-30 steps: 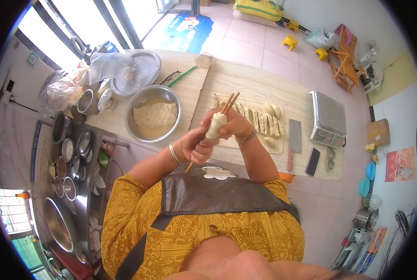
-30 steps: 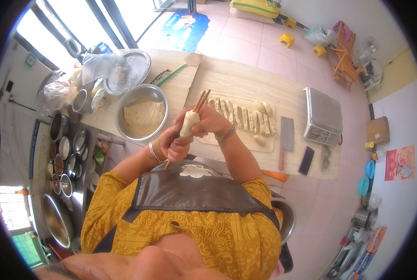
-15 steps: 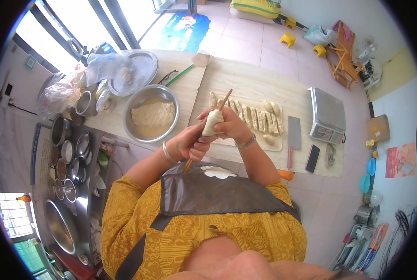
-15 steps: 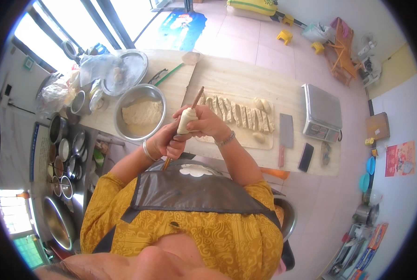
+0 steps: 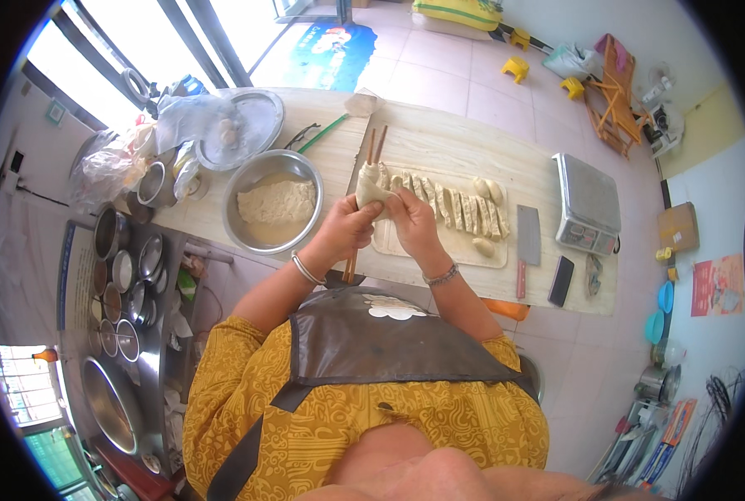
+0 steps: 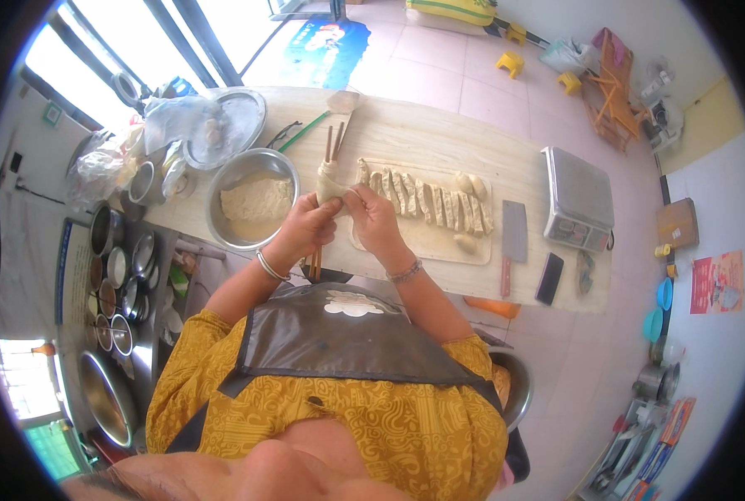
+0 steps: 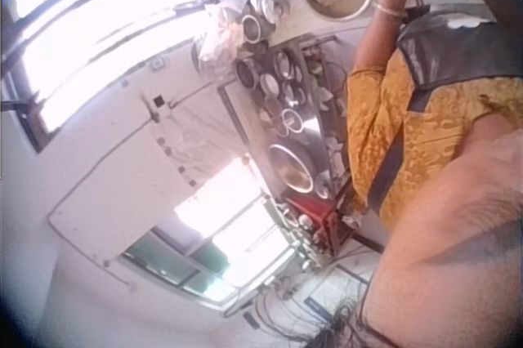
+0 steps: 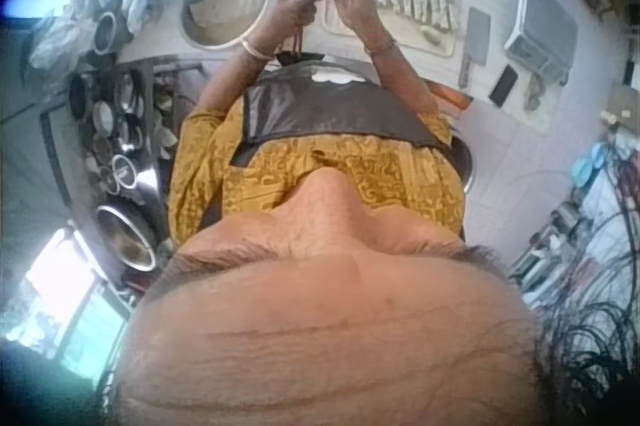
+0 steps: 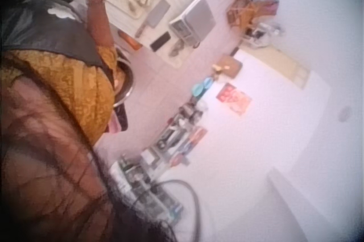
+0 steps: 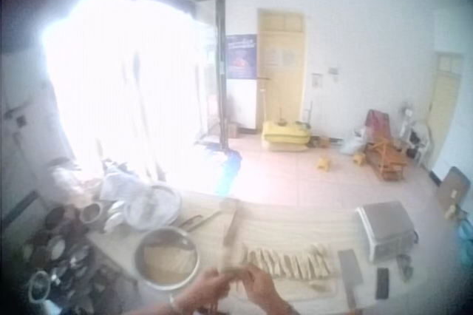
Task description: The person ladles liquid from a pot and then uses chopsticks to twist and shape pieces of dough into decorative rolls on a table.
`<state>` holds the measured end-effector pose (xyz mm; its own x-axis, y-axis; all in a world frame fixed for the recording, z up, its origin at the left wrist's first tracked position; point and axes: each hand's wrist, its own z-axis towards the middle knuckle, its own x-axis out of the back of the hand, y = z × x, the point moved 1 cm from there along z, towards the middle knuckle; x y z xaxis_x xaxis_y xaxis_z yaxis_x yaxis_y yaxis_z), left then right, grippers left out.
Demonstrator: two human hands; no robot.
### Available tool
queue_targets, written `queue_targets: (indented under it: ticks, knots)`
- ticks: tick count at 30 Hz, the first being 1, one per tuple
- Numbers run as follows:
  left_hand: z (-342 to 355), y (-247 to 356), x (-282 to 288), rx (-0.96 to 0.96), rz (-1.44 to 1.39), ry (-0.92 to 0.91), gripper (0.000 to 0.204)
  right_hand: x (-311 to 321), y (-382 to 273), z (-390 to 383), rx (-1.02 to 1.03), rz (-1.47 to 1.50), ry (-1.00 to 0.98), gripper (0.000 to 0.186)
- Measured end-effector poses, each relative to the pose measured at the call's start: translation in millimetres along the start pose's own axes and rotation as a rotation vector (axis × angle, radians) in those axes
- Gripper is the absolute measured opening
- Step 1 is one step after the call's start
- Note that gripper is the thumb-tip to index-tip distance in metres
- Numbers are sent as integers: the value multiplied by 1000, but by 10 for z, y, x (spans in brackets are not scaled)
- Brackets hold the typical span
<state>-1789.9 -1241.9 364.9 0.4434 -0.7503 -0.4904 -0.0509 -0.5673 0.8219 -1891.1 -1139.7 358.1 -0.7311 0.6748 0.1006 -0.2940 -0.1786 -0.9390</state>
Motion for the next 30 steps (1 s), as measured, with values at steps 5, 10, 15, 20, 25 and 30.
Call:
queue_targets:
  ticks: [5,10,15,20,25,30]
  knots:
    - [-45,-52,-121,70,276,-22,11,-86,115,97,-73,271,248,18]
    - [-80,-39,32,126,74,-25,14,17,49,68,76,-216,12,24]
    - [-162,7,4,137,383,19,15,46,-208,342,53,-265,-8,29]
    - [-292,-7,62,428,-248,-334,21,-133,364,267,-245,478,-23,40]
    - [-310,-41,109,462,-580,-545,24,-170,-52,232,-168,489,-168,39]
    - [-140,-145,138,-485,900,235,24,-109,79,292,-270,363,-15,33]
